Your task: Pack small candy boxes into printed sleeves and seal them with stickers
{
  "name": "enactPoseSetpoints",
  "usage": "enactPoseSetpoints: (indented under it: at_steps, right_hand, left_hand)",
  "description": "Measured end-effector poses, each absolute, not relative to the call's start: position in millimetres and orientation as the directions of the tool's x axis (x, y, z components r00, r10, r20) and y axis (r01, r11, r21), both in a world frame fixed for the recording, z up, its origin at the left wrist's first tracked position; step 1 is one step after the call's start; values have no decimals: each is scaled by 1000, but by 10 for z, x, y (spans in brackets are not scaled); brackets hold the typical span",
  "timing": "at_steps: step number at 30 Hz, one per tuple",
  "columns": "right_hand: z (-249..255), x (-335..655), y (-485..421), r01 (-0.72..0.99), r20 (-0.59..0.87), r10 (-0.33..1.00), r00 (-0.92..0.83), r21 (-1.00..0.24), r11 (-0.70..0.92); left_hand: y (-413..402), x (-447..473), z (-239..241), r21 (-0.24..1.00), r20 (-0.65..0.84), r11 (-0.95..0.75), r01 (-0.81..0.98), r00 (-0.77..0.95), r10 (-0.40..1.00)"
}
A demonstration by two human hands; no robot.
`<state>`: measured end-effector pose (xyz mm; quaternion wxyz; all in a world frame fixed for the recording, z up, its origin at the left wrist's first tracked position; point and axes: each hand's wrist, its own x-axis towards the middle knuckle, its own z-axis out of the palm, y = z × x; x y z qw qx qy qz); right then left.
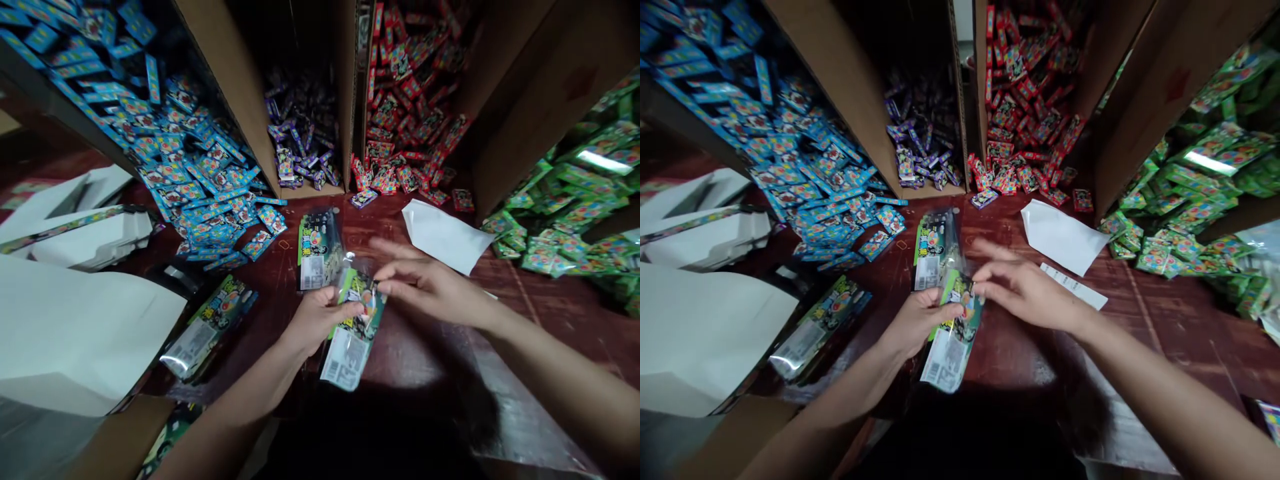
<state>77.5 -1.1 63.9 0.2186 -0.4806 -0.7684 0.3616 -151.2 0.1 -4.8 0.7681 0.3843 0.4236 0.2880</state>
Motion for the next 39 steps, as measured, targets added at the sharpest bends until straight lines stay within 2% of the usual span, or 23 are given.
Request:
enactPoseSetpoints:
  at_steps: [2,3,5,7,9,12,15,17,19,22,24,25,27,30,32,36,39]
  right_hand:
    - [431,695,-105,568,112,983,-148,-804,177]
    - [310,615,-162,557,110,993,-53,-822,121]
    - [49,410,-277,581,-1,1000,-8,-814,4]
    - [-217,202,-360,695,-56,995,80,-712,-96]
    - [-469,45,-388,792,-13,985,172,-592,-147]
    - [-755,-80,-358,839,26,984,177,-526,-137]
    - [-834,-119,-310,837,-54,988,144,-526,-151]
    - [-748,-111,-246,856,-128,986,106,-494,-156]
    - [-573,-76,-91,885,-133,990,55,-453,-110]
    - [-270,0,421,920,51,999,-14,-391,33]
    - [-131,21,943,939,163,982,-96,-313,144]
    - [-91,12,1236,950,167,976,-142,-255,182]
    - [-60,-50,1824,973,150,981,-121,-179,147]
    - [-92,-214,2560,981,117,987,-107,-153,124]
    - [-141,-317,2880,982,74,991,-107,-146,117]
    - [-238,-347,3132,979,-2,993,-117,-167,115]
    - [-233,-234,3134,968,-44,990,-137,-216,125]
  left_hand:
    - [30,-1473,-103,856,-397,468,-218,301,867]
    - [25,-1448,-138,867,-383,432,-250,222,897]
    - [-8,-1388,-235,897,-346,362,-253,107,932]
    - [-55,-1339,-357,947,-288,288,-144,20,957]
    - [-106,-1325,-477,976,-205,209,57,-56,977]
    - [-199,-1365,-591,937,-128,156,312,-107,986]
    - [-272,-1480,-601,909,-140,152,388,-58,988]
    - [-231,-1627,-548,890,-80,70,450,2,997]
    - [-48,-1836,-448,802,88,-79,592,14,996]
    - [515,-2183,-253,491,341,-202,848,26,940]
    - [993,-2361,-150,272,356,-194,943,89,930]
    - [1224,-2421,-120,182,333,-186,965,118,936]
    - [1620,-2488,-108,56,247,-155,986,136,959]
    - [1995,-2503,-188,-17,124,-115,993,116,985]
    - [2113,-2499,-270,-27,97,-123,992,125,987]
    - [2152,-2486,-368,-31,103,-144,989,146,984]
    - [2101,-2425,-305,33,197,-175,984,165,966]
